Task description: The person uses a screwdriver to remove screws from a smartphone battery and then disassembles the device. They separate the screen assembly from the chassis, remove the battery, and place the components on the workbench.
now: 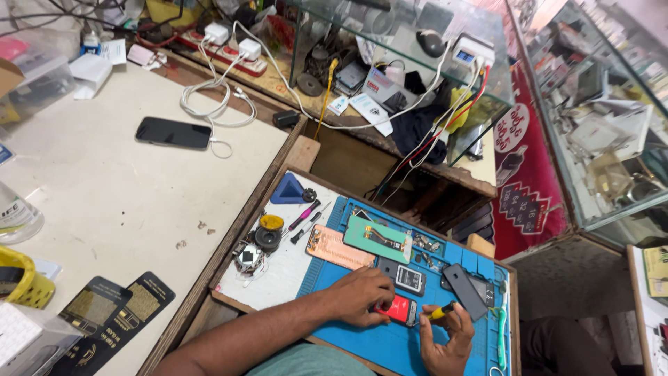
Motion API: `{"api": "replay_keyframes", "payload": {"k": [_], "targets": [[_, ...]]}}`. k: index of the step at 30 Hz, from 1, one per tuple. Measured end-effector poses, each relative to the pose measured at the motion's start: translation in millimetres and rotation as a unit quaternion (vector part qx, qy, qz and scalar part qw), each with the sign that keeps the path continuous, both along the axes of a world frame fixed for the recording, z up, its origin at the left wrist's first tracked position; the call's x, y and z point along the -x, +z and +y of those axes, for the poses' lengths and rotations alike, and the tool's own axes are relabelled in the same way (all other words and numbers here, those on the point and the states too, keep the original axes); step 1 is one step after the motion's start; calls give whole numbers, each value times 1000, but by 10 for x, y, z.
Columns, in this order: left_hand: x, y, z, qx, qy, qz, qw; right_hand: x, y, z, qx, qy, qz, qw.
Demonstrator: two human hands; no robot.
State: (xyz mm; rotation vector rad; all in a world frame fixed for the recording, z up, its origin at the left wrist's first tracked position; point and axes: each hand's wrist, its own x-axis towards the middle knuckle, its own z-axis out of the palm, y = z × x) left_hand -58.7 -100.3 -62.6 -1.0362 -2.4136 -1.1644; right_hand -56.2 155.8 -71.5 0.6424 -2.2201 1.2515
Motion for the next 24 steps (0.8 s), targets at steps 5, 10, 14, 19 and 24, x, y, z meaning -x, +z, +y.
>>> {"api": "replay_keyframes", "payload": {"k": [5,10,14,19,24], "targets": [[-44,16,18,-6,-4,22,1000,12,-77,79,-7,10,0,1000],[-56,79,55,-33,-15,-22,999,32,-153,145,-15,47,25,998],[-29,157,138,-22,-11,-33,999,-38,-162,171,3,59,21,998],[2,180,202,0,-3,-36,999,-124,-133,210,-21,62,9,998],[32,182,201,-17,-14,-27,999,13,-124,213,-23,73,50,996]]}}
